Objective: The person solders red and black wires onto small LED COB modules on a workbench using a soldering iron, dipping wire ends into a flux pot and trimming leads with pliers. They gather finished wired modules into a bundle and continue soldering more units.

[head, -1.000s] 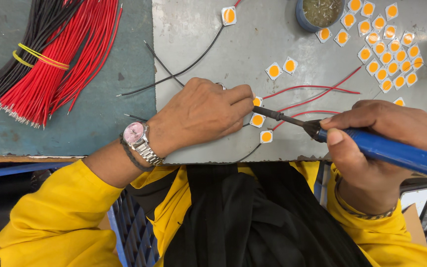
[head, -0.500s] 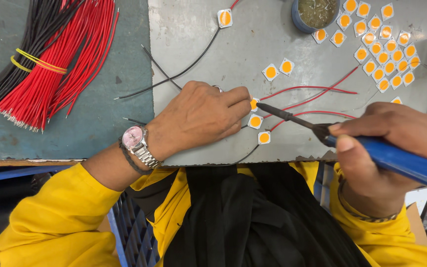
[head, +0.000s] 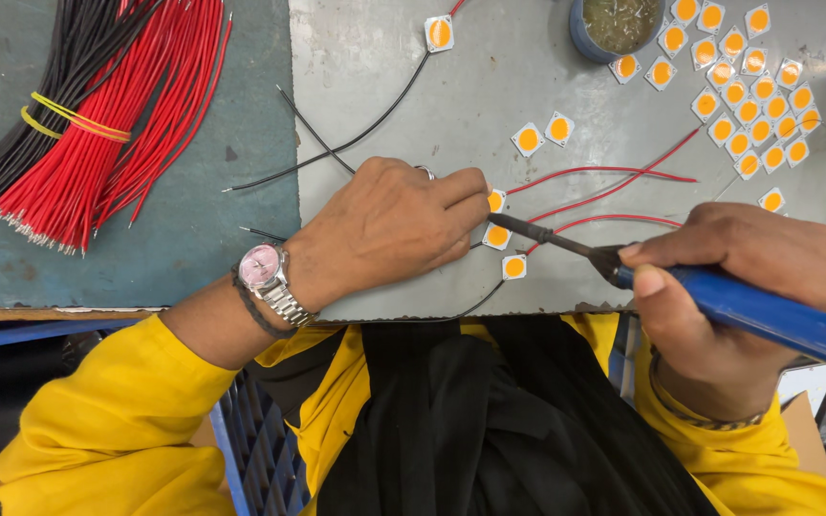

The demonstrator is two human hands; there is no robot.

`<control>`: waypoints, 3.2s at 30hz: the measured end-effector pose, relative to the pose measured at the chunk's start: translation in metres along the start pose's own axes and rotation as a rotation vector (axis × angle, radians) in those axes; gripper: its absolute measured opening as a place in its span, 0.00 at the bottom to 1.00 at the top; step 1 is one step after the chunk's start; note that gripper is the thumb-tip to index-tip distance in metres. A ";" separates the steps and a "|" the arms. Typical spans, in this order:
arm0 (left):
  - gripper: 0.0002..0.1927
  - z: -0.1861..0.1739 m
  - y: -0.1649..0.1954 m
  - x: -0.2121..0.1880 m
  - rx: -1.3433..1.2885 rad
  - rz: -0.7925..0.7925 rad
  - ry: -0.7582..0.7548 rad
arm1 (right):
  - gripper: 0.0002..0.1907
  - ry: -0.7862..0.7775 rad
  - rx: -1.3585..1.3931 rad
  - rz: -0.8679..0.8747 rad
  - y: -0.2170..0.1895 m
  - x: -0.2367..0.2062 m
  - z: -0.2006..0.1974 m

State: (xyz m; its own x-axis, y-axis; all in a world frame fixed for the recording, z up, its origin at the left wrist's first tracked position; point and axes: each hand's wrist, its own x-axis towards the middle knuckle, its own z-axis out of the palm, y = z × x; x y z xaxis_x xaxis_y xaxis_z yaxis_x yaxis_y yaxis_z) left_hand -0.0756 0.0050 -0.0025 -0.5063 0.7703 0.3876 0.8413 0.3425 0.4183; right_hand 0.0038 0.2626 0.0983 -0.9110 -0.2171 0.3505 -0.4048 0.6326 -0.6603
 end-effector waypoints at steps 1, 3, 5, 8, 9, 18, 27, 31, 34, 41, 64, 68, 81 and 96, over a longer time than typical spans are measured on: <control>0.08 0.000 0.000 0.000 0.000 0.002 0.005 | 0.12 0.018 0.016 0.020 0.000 -0.002 0.000; 0.08 0.000 0.000 0.000 0.001 0.003 0.011 | 0.12 0.068 0.070 0.095 0.000 -0.006 -0.001; 0.08 0.000 0.000 0.000 0.003 0.005 0.007 | 0.13 0.089 0.100 0.129 0.000 -0.008 -0.001; 0.08 0.000 0.000 0.001 0.002 0.004 0.014 | 0.13 0.061 0.060 0.077 -0.001 -0.005 -0.001; 0.08 0.000 0.000 0.001 0.002 0.004 0.014 | 0.13 0.054 0.038 0.072 -0.002 -0.003 0.000; 0.07 0.001 0.001 0.001 0.055 0.019 0.013 | 0.14 0.015 0.060 0.036 -0.007 0.004 0.008; 0.07 0.001 0.001 0.001 0.029 -0.001 0.000 | 0.13 0.034 0.064 0.059 0.005 -0.006 -0.005; 0.08 0.005 -0.001 -0.003 0.021 -0.006 -0.003 | 0.12 0.057 0.070 0.047 0.013 -0.013 -0.006; 0.09 0.005 -0.001 -0.003 -0.014 0.001 0.012 | 0.15 0.199 0.136 0.110 0.018 -0.027 -0.002; 0.09 -0.002 -0.002 0.000 0.031 0.031 0.002 | 0.20 0.500 0.237 0.178 0.041 -0.070 -0.006; 0.38 -0.021 0.081 -0.012 0.268 -0.577 -0.208 | 0.16 0.595 0.343 0.298 0.127 -0.150 -0.037; 0.27 -0.030 0.087 0.000 0.275 -0.549 -0.238 | 0.16 0.594 0.356 0.317 0.137 -0.158 -0.036; 0.03 -0.022 0.096 -0.013 0.499 -0.309 -0.331 | 0.18 0.568 0.353 0.357 0.161 -0.174 -0.036; 0.13 -0.103 0.014 0.017 -0.461 -0.884 -0.319 | 0.15 0.617 0.314 0.361 0.156 -0.165 -0.036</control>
State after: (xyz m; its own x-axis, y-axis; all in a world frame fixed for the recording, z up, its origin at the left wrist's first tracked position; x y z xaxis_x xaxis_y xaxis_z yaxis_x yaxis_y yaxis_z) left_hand -0.0920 -0.0320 0.0945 -0.7758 0.4745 -0.4160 0.0080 0.6666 0.7454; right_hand 0.0941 0.4241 -0.0383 -0.8196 0.4730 0.3235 -0.1785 0.3257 -0.9285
